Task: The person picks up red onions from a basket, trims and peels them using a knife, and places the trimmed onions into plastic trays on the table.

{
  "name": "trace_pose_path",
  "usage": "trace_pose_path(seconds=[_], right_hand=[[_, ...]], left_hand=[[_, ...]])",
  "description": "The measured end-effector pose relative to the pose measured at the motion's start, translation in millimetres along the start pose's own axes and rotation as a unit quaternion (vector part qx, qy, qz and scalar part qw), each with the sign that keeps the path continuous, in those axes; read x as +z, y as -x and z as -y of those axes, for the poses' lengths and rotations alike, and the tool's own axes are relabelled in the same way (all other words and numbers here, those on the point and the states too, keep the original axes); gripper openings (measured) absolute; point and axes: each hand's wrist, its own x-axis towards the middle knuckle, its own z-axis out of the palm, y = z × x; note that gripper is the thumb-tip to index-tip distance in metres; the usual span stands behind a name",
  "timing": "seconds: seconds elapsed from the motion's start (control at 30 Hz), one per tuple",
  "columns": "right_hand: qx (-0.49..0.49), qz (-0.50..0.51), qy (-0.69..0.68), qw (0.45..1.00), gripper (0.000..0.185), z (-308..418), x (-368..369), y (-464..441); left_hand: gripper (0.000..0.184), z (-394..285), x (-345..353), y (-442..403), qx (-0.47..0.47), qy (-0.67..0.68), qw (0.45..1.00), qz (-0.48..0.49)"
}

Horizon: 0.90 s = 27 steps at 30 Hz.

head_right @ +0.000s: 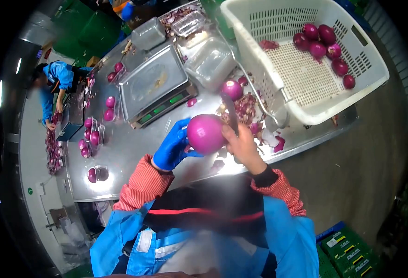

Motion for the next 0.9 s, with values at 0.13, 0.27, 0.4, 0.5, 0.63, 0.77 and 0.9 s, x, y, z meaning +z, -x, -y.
trace_pose_path(seconds=[0.13,0.27,0.4,0.5,0.63,0.77,0.9], right_hand=[[-0.039,-0.025,0.166,0.985,0.033,5.7,12.0,-9.5],[-0.214,-0.092,0.340,0.911,0.024,-3.2,8.7,-6.0],[-0.278,-0.067,0.557,0.780,0.027,15.8,10.1,16.2],[-0.299,-0.054,0.584,0.753,0.031,18.3,12.4,15.8],[-0.296,-0.034,0.595,0.746,0.036,14.9,9.6,12.9],[-0.286,-0.041,0.592,0.752,0.033,-10.1,-11.7,5.7],[-0.233,-0.146,0.551,0.788,0.036,-31.9,-41.7,9.2]], left_hand=[[0.070,7.8,-3.5,-6.4,-0.051,-0.017,0.998,0.027],[0.067,13.5,-15.5,-9.9,-0.063,0.045,0.996,0.034],[0.065,10.2,-12.1,-10.2,-0.009,0.016,0.999,0.029],[0.062,11.2,-10.8,-6.0,0.015,-0.013,0.999,0.040],[0.062,8.3,-10.7,0.3,0.000,-0.033,0.998,0.061],[0.063,12.6,-11.3,6.0,-0.007,-0.035,0.998,0.046],[0.066,-1.9,-1.8,12.5,0.061,-0.020,0.994,0.092]])
